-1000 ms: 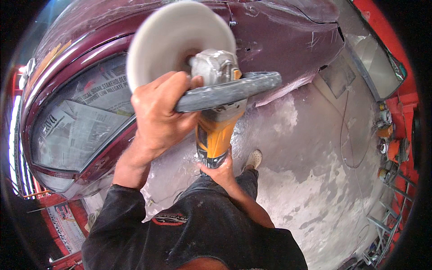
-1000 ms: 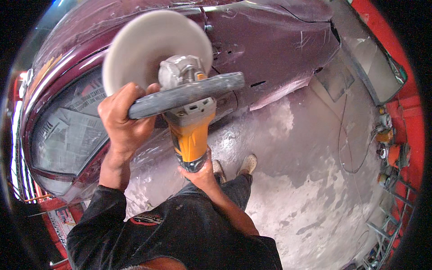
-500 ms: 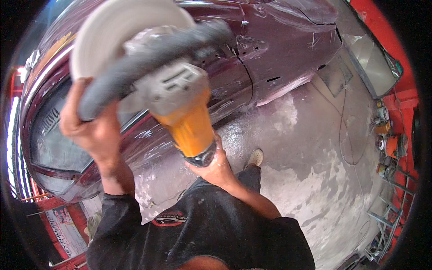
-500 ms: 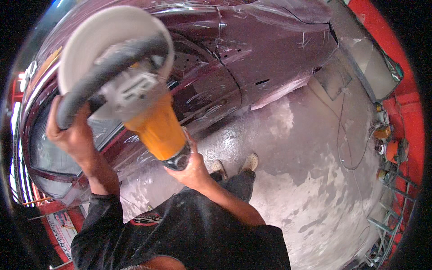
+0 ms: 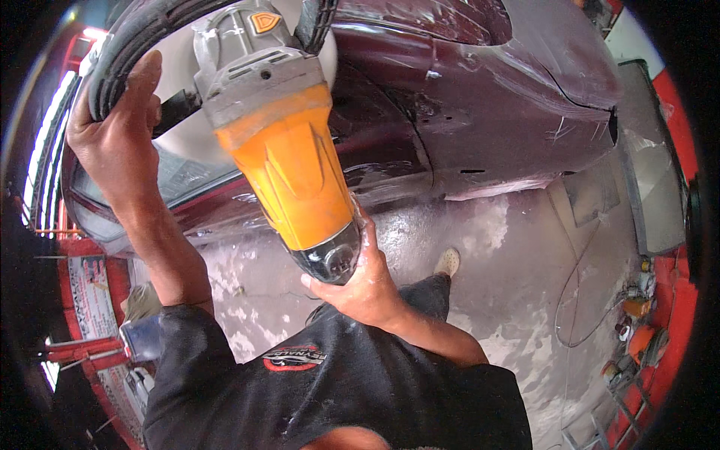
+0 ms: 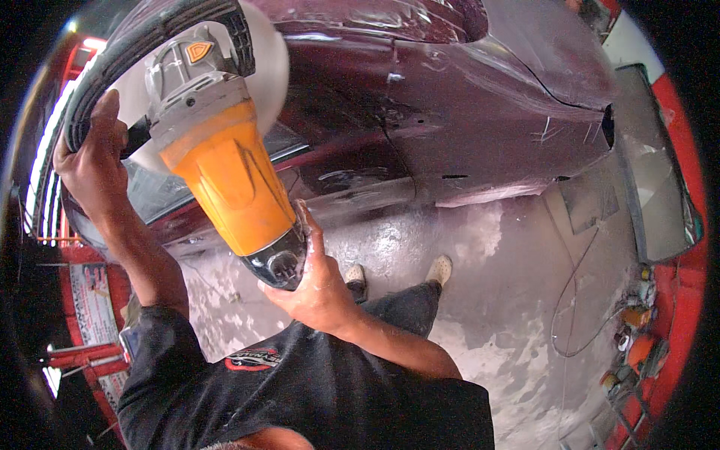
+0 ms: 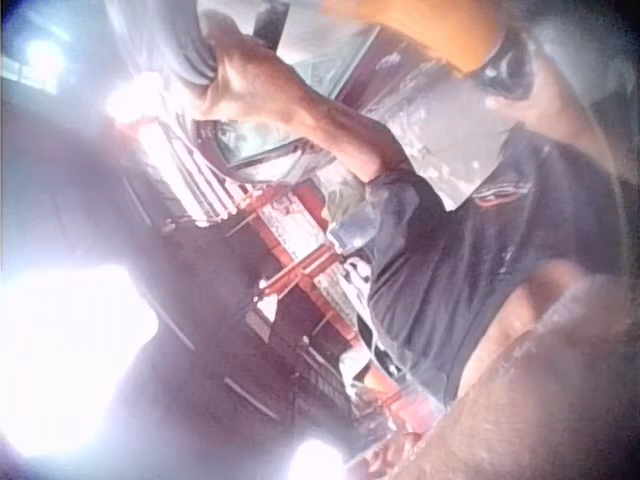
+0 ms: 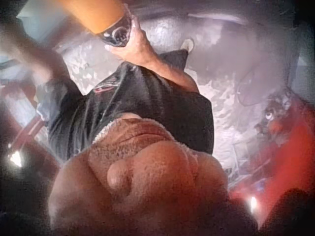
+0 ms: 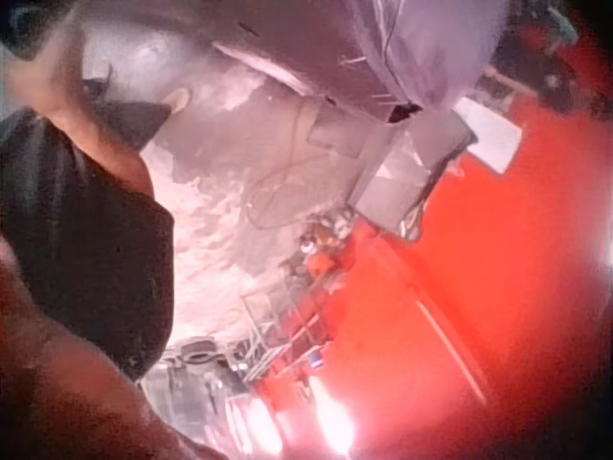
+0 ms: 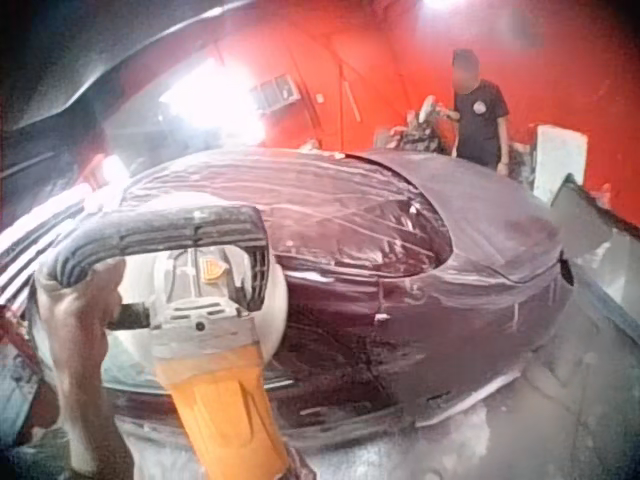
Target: The person applies a white polishing compound by hand to the rear quarter panel and trunk of a maroon sedan, then uses a yellow orbital polisher to buff the treated areas. The person moves around the vehicle to reach different sections while holding a small container of compound.
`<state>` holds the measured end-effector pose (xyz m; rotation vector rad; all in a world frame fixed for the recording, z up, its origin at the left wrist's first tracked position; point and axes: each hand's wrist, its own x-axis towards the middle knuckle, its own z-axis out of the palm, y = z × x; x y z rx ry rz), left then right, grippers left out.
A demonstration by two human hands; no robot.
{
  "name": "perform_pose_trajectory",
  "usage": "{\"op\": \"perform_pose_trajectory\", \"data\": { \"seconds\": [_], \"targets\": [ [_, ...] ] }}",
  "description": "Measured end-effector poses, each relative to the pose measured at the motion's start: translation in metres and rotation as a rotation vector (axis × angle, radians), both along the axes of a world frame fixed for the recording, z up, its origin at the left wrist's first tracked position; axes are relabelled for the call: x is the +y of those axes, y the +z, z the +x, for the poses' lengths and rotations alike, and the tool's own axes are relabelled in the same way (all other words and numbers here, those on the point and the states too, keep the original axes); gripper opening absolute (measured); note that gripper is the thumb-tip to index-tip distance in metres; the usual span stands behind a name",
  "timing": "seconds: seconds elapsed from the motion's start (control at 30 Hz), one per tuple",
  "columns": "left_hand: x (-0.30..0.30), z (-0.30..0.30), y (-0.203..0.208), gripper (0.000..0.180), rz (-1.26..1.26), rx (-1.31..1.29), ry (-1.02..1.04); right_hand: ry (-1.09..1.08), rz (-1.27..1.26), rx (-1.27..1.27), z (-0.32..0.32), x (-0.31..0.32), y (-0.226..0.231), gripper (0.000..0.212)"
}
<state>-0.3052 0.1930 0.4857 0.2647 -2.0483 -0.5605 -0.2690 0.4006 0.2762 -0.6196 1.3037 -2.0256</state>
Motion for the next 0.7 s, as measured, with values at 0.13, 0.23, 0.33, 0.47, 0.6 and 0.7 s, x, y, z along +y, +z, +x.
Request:
{"op": "perform_pose_trajectory", "data": {
  "seconds": [0.13,0.23,0.33,0.47,0.6,0.7],
  "targets": [
    [0.039,-0.036,-0.009,0.013,-0.02,-0.07,0.036,-0.048,-0.043,-0.015,-0.023,0.032,-0.01,0.107],
    [0.056,-0.057,-0.021,0.012,-0.025,-0.112,-0.04,-0.054,-0.023,-0.005,-0.046,0.06,-0.015,0.106],
    [0.081,-0.077,-0.032,0.008,-0.039,-0.144,-0.041,-0.077,0.009,0.006,-0.057,0.079,-0.021,0.106],
    [0.095,-0.091,-0.034,0.008,-0.047,-0.155,-0.029,-0.061,-0.008,-0.046,-0.066,0.089,-0.022,0.105],
    [0.089,-0.084,-0.028,0.012,-0.04,-0.144,-0.025,0.019,-0.04,-0.123,-0.074,0.089,-0.016,0.106],
    [0.087,-0.072,-0.021,0.014,-0.015,-0.13,0.03,0.085,-0.043,-0.165,-0.077,0.087,-0.014,0.106]
  ]
}}
